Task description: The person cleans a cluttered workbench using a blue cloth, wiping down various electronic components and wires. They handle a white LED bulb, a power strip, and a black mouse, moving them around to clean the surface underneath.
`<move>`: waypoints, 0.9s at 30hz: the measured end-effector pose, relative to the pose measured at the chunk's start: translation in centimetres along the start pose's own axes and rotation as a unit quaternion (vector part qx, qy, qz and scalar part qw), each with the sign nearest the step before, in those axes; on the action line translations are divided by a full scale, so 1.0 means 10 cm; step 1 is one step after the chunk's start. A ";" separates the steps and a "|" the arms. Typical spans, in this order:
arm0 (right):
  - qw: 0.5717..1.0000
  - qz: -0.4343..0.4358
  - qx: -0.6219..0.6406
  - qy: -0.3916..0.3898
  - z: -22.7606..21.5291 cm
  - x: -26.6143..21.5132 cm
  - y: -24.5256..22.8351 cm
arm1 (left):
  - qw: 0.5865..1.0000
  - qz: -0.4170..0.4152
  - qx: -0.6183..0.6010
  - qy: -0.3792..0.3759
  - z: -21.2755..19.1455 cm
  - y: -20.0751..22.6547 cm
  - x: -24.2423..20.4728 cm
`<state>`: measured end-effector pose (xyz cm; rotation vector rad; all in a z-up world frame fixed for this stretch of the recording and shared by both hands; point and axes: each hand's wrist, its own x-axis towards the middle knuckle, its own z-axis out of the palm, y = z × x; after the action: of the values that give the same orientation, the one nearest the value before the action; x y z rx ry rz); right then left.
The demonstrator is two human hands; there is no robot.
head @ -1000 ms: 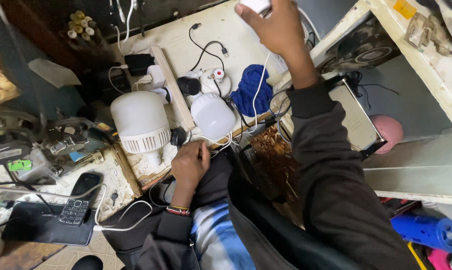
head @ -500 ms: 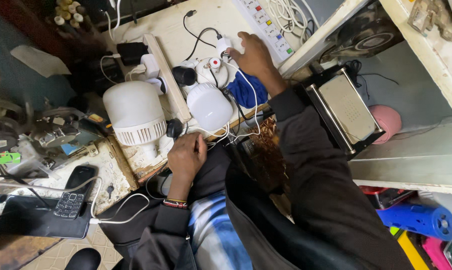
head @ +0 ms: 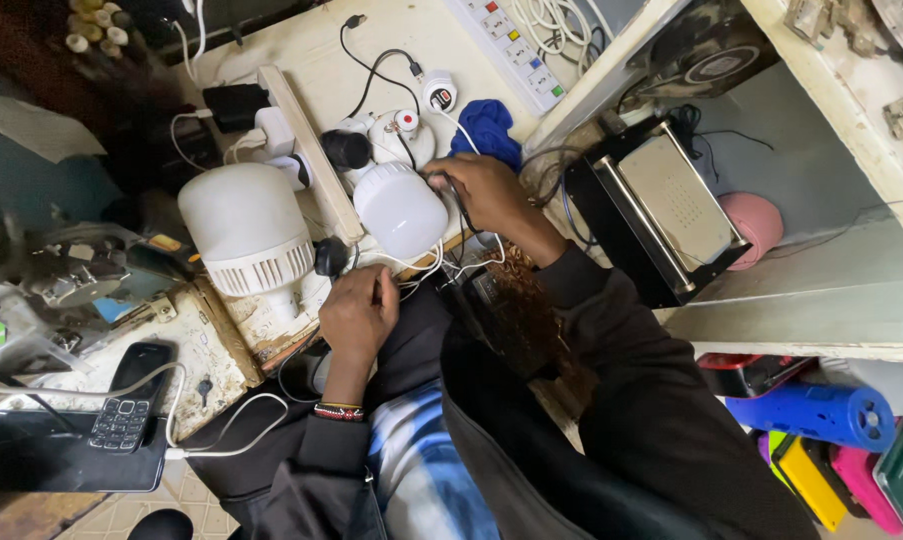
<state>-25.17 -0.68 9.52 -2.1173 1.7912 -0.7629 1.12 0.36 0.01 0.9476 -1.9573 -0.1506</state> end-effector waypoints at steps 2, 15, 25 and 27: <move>0.995 -0.002 0.029 0.091 -0.04 0.00 -0.07 | 1.000 -0.002 -0.012 0.000 -0.01 0.00 -0.01; 0.885 0.053 0.392 0.246 -0.69 0.32 0.06 | 0.998 -0.019 -0.049 -0.042 -0.12 0.06 0.05; 0.981 0.150 -0.073 -0.100 -1.38 0.84 0.34 | 0.997 -0.022 -0.053 -0.047 -0.11 0.02 0.02; 0.964 0.124 -0.179 -0.153 -1.42 0.83 0.39 | 0.997 -0.017 -0.055 -0.053 -0.09 0.02 0.01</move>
<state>-35.32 -7.63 21.04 -2.0148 2.0769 -0.0436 1.68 0.62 0.63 0.9165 -2.0072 -0.3308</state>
